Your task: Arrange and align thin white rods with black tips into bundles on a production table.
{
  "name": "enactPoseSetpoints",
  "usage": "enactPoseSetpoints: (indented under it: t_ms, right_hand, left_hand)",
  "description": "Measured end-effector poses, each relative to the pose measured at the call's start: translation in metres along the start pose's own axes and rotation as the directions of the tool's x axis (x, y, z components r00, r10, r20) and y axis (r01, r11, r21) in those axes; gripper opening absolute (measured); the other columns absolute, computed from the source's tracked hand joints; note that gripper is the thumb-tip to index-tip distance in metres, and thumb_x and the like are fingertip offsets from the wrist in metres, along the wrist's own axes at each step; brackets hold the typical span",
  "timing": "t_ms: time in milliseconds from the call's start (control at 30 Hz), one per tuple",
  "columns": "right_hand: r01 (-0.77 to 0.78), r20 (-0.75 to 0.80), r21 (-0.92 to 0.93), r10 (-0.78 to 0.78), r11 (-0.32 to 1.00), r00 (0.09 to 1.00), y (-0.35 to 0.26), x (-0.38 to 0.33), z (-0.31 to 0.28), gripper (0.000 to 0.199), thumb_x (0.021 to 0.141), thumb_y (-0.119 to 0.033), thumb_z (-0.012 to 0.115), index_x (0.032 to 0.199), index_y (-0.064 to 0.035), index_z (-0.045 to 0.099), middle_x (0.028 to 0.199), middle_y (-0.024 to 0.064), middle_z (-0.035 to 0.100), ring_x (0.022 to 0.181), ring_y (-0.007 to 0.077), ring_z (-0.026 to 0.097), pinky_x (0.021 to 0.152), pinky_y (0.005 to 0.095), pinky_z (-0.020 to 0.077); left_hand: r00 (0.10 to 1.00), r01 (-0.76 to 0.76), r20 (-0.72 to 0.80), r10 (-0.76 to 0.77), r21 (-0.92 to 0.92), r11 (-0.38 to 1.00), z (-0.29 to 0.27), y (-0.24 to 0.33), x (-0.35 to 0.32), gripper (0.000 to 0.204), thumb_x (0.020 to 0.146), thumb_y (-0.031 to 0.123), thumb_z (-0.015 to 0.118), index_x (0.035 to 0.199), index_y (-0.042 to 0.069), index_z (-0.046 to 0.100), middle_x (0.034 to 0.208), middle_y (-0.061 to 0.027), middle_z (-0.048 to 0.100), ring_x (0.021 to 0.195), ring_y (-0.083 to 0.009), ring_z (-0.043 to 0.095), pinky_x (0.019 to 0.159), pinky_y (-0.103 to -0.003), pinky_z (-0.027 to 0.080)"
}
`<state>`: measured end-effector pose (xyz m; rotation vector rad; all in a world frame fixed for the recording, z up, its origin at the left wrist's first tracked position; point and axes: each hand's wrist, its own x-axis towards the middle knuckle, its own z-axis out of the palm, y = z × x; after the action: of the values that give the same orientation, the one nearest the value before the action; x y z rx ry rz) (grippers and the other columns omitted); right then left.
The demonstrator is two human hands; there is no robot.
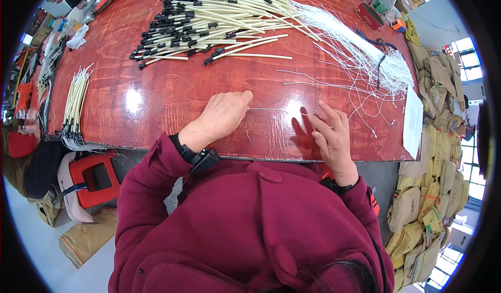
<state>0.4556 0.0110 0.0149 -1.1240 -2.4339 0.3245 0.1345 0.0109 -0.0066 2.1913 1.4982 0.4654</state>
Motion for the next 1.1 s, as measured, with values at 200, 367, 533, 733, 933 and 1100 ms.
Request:
enactPoseSetpoints:
  t_ms: [200, 367, 533, 733, 933, 1100]
  right_hand:
    - [0.055, 0.017, -0.009, -0.055, 0.998, 0.998, -0.004, 0.003, 0.011, 0.056, 0.099, -0.043, 0.055, 0.135, -0.0005, 0.060, 0.153, 0.0153, 0.046, 0.128, 0.0359, 0.046, 0.110, 0.0476, 0.0368]
    - [0.073, 0.188, -0.088, -0.055, 0.993, 0.981, -0.001, 0.000, 0.023, 0.080, 0.093, -0.056, 0.057, 0.145, 0.0053, 0.048, 0.156, 0.0148, 0.041, 0.133, 0.0380, 0.042, 0.112, 0.0493, 0.0344]
    - [0.106, 0.246, -0.126, -0.073, 0.986, 0.967, 0.002, -0.005, 0.021, 0.090, 0.092, -0.065, 0.052, 0.145, 0.0071, 0.047, 0.157, 0.0136, 0.040, 0.137, 0.0393, 0.039, 0.114, 0.0499, 0.0323]
    - [0.017, 0.063, -0.008, -0.016, 1.000, 0.998, 0.010, -0.010, 0.021, 0.092, 0.094, -0.074, 0.039, 0.146, 0.0005, 0.050, 0.157, 0.0127, 0.041, 0.136, 0.0396, 0.040, 0.113, 0.0515, 0.0322]
    - [0.061, 0.127, -0.034, -0.057, 0.998, 0.990, 0.002, -0.012, 0.017, 0.088, 0.094, -0.077, 0.034, 0.144, -0.0081, 0.055, 0.156, 0.0128, 0.042, 0.134, 0.0387, 0.041, 0.111, 0.0528, 0.0334]
    - [0.124, 0.279, -0.073, -0.100, 0.990, 0.955, 0.009, -0.014, 0.015, 0.091, 0.096, -0.077, 0.028, 0.146, -0.0044, 0.052, 0.158, 0.0157, 0.039, 0.138, 0.0396, 0.039, 0.115, 0.0526, 0.0301]
  left_hand:
    - [1.000, -0.011, -0.022, 0.011, -0.003, 1.000, 0.001, -0.001, 0.000, 0.012, 0.095, 0.014, 0.060, 0.097, 0.004, 0.055, 0.082, -0.0200, 0.066, 0.082, -0.0433, 0.064, 0.068, -0.053, 0.048]
    - [1.000, 0.010, -0.017, -0.010, -0.034, 0.999, -0.003, 0.000, 0.001, 0.012, 0.093, 0.013, 0.062, 0.095, 0.003, 0.057, 0.082, -0.0197, 0.067, 0.081, -0.0428, 0.065, 0.069, -0.052, 0.049]
    - [0.996, 0.052, -0.074, -0.058, -0.073, 0.996, -0.008, -0.010, -0.006, 0.012, 0.091, 0.012, 0.066, 0.092, 0.002, 0.061, 0.082, -0.0198, 0.068, 0.082, -0.0422, 0.066, 0.069, -0.050, 0.051]
    - [0.992, 0.116, -0.033, -0.121, -0.120, 0.986, -0.011, -0.008, -0.006, 0.012, 0.091, 0.013, 0.067, 0.091, 0.001, 0.063, 0.081, -0.0198, 0.069, 0.081, -0.0416, 0.067, 0.070, -0.049, 0.052]
    - [0.991, 0.115, -0.056, -0.122, -0.113, 0.987, -0.010, -0.006, -0.007, 0.013, 0.092, 0.014, 0.067, 0.091, 0.001, 0.064, 0.080, -0.0195, 0.069, 0.080, -0.0414, 0.067, 0.070, -0.049, 0.051]
    - [0.989, 0.130, -0.050, -0.137, -0.133, 0.983, -0.011, -0.006, -0.007, 0.014, 0.092, 0.015, 0.067, 0.091, 0.001, 0.064, 0.080, -0.0192, 0.070, 0.080, -0.0411, 0.067, 0.069, -0.048, 0.051]
